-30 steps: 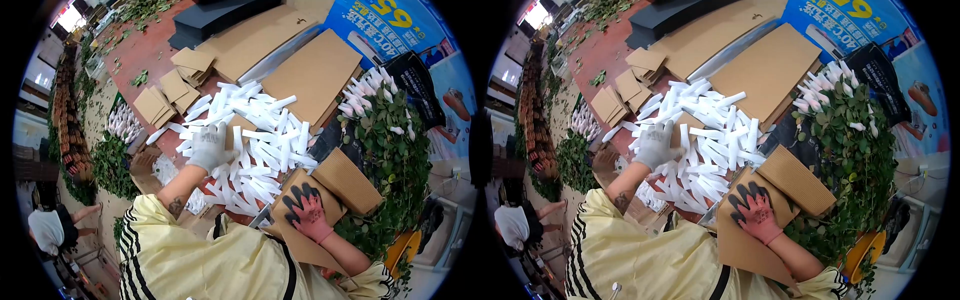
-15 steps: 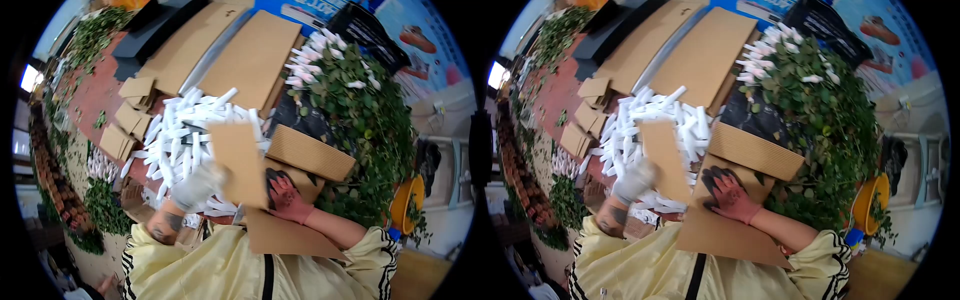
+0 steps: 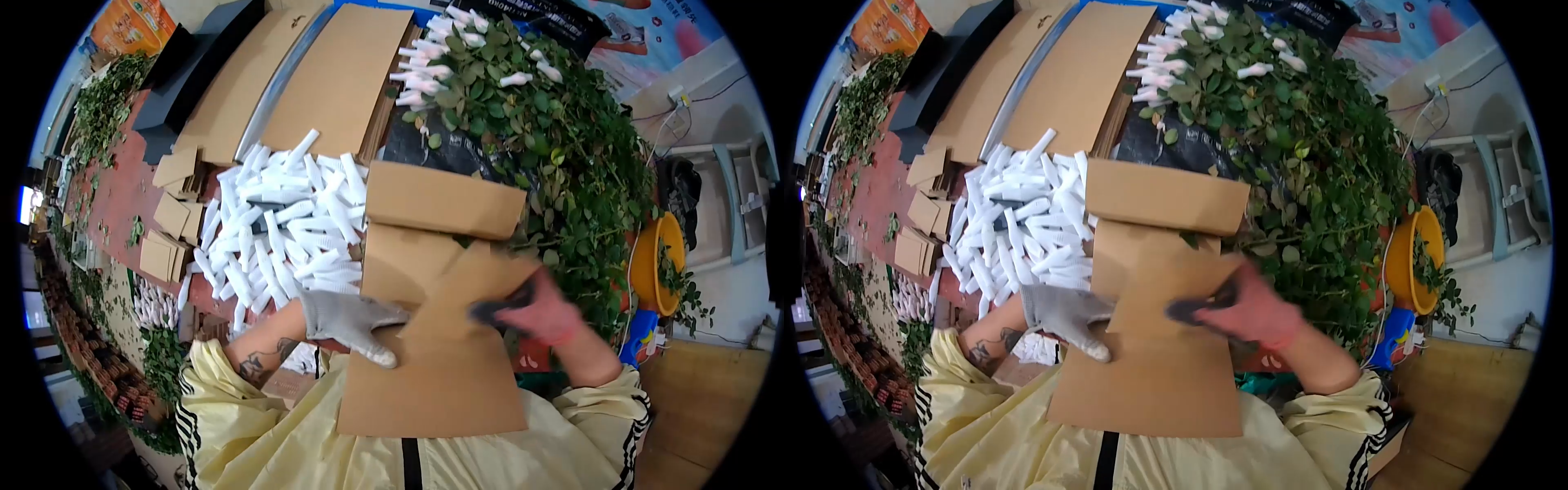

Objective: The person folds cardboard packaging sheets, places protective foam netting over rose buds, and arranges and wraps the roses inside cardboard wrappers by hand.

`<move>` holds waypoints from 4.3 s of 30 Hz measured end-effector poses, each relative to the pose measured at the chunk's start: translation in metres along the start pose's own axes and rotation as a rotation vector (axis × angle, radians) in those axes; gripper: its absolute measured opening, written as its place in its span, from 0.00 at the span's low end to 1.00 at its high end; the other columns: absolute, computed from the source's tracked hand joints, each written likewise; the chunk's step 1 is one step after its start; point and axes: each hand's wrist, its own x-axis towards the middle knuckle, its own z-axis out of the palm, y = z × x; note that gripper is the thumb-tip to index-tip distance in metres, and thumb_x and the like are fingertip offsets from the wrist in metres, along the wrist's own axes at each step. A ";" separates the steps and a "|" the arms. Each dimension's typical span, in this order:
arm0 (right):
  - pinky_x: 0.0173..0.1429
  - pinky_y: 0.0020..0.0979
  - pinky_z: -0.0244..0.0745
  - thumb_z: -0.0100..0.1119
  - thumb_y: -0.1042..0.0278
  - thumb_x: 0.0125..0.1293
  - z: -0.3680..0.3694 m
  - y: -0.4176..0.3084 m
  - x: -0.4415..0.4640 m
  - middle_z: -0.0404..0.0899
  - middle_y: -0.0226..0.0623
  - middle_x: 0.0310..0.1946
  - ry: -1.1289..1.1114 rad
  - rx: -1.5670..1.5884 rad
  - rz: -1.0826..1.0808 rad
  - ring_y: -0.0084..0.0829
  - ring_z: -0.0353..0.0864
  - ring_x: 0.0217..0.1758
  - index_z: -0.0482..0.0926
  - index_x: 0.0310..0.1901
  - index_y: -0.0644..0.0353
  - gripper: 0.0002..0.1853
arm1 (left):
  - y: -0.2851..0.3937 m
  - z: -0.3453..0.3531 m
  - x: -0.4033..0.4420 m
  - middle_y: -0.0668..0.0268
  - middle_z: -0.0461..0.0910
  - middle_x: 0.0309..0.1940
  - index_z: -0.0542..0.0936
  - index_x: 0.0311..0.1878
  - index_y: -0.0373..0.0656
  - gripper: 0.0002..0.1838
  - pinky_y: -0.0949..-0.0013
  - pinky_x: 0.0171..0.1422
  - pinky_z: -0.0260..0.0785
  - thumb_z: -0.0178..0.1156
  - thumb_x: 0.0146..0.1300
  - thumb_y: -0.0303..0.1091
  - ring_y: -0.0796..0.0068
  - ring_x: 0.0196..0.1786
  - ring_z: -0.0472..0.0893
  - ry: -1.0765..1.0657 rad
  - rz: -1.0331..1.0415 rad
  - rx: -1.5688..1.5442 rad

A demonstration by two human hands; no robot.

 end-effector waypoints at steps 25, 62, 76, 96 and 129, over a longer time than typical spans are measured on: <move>0.47 0.39 0.76 0.60 0.54 0.54 0.037 0.078 0.097 0.79 0.48 0.38 0.086 -0.533 0.318 0.43 0.82 0.40 0.74 0.41 0.66 0.22 | 0.007 0.050 0.032 0.58 0.74 0.50 0.79 0.42 0.45 0.12 0.60 0.55 0.68 0.53 0.55 0.33 0.61 0.56 0.72 0.445 -0.558 1.126; 0.62 0.37 0.64 0.49 0.68 0.58 -0.240 -0.076 0.278 0.74 0.40 0.53 0.501 -1.645 -0.293 0.41 0.72 0.56 0.76 0.50 0.52 0.17 | -0.020 -0.017 0.029 0.50 0.73 0.52 0.68 0.62 0.40 0.29 0.58 0.58 0.68 0.53 0.60 0.46 0.52 0.54 0.75 -0.208 -0.378 0.974; 0.53 0.35 0.71 0.64 0.68 0.52 -0.400 -0.134 0.294 0.81 0.42 0.42 1.202 -0.256 -0.890 0.41 0.79 0.44 0.75 0.52 0.62 0.24 | 0.005 -0.037 0.042 0.49 0.72 0.55 0.68 0.62 0.40 0.30 0.58 0.55 0.69 0.54 0.59 0.47 0.54 0.52 0.77 -0.415 -0.437 0.922; 0.66 0.34 0.64 0.57 0.55 0.54 -0.270 -0.062 0.359 0.76 0.45 0.51 0.751 -1.005 -0.146 0.40 0.72 0.59 0.74 0.54 0.53 0.25 | -0.002 -0.033 0.034 0.50 0.69 0.61 0.70 0.61 0.42 0.30 0.57 0.57 0.69 0.52 0.56 0.47 0.54 0.56 0.75 -0.353 -0.372 0.979; 0.70 0.53 0.49 0.56 0.55 0.57 -0.284 -0.107 0.330 0.66 0.44 0.62 0.745 -1.868 -0.078 0.48 0.59 0.68 0.75 0.51 0.57 0.22 | -0.013 -0.031 0.035 0.52 0.69 0.61 0.79 0.50 0.43 0.27 0.55 0.66 0.59 0.61 0.46 0.47 0.54 0.62 0.70 -0.262 -0.460 0.844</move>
